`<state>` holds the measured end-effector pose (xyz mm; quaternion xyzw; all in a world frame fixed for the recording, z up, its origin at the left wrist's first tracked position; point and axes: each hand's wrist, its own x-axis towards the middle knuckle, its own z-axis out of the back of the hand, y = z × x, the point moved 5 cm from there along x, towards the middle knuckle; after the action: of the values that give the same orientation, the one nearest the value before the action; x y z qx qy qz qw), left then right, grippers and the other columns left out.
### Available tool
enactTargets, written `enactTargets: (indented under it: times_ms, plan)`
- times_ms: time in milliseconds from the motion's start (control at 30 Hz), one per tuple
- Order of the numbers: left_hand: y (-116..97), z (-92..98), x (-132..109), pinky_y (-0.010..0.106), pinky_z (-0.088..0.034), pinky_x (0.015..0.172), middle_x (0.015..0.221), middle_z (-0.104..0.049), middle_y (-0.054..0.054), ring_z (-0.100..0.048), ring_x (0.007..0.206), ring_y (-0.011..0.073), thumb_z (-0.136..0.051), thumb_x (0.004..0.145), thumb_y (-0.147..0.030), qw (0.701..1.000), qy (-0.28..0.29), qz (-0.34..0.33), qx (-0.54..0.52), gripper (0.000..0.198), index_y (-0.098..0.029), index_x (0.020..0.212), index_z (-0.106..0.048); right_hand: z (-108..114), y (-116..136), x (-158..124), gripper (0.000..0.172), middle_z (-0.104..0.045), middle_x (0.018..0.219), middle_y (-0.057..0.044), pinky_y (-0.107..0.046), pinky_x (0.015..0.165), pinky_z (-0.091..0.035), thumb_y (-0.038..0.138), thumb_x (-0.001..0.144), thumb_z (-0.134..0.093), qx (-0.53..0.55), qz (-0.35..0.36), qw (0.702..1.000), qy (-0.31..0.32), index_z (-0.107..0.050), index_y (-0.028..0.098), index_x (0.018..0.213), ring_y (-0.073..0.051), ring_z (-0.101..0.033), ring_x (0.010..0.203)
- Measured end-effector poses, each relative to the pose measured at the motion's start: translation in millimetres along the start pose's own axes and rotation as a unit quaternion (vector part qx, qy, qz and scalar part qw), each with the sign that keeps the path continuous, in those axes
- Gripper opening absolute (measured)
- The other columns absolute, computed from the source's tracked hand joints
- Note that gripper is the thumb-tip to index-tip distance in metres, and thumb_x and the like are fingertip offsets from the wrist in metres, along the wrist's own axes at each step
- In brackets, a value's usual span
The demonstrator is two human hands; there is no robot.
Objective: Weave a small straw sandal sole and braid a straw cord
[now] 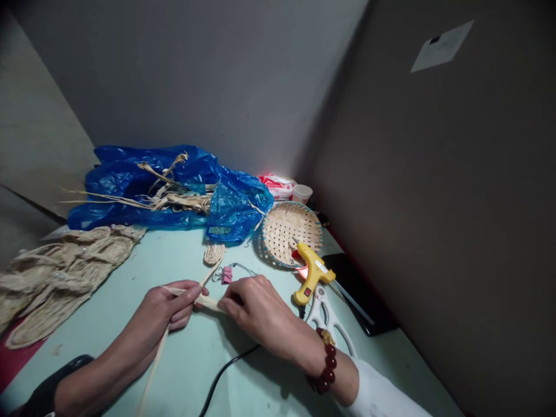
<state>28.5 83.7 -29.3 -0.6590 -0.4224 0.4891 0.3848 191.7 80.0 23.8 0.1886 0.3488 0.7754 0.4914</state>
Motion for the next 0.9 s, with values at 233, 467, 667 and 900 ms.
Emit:
enactTargets:
  times_ms: [233,467,667,900]
  plan:
    - [-2,0.0,-1,0.022,-0.01,0.045,0.056,-0.053,-0.002,-0.023,0.043,0.0015,-0.079,0.065,-0.043,0.999,-0.037,0.011,0.008,0.037,-0.008,0.076,-0.068,16,-15,-19,0.027,-0.056,0.069,0.001,-0.025,0.058,-0.03,0.034,0.095,-0.049,-0.028,-0.052,0.998,-0.006,-0.063,0.017,0.079,-0.013,-0.047,0.064]
    - [-1,0.1,0,0.023,-0.01,0.045,0.057,-0.056,0.0,-0.025,0.043,0.0017,-0.08,0.064,-0.041,0.998,-0.053,0.016,0.008,0.036,-0.008,0.072,-0.069,29,-32,-32,0.038,-0.047,0.06,0.005,-0.023,0.052,-0.026,0.048,0.09,-0.057,0.059,-0.077,0.995,-0.034,-0.055,0.016,0.069,-0.01,-0.038,0.057]
    - [-3,1.0,-2,0.022,-0.009,0.045,0.059,-0.057,0.001,-0.024,0.044,0.0012,-0.082,0.061,-0.042,0.998,-0.063,0.013,0.003,0.038,-0.008,0.07,-0.069,29,-36,-49,0.032,-0.05,0.063,0.004,-0.022,0.052,-0.028,0.044,0.093,-0.054,0.076,-0.078,0.994,-0.015,-0.062,0.017,0.079,-0.01,-0.04,0.057]
    - [-3,3.2,-3,0.022,-0.012,0.045,0.059,-0.047,-0.004,-0.023,0.047,0.0028,-0.078,0.07,-0.04,0.999,-0.047,0.004,-0.001,0.032,-0.01,0.076,-0.069,26,-16,-52,0.024,-0.065,0.062,0.002,-0.023,0.059,-0.038,0.029,0.095,-0.049,0.032,-0.09,0.995,0.007,-0.059,0.018,0.076,-0.011,-0.055,0.056]
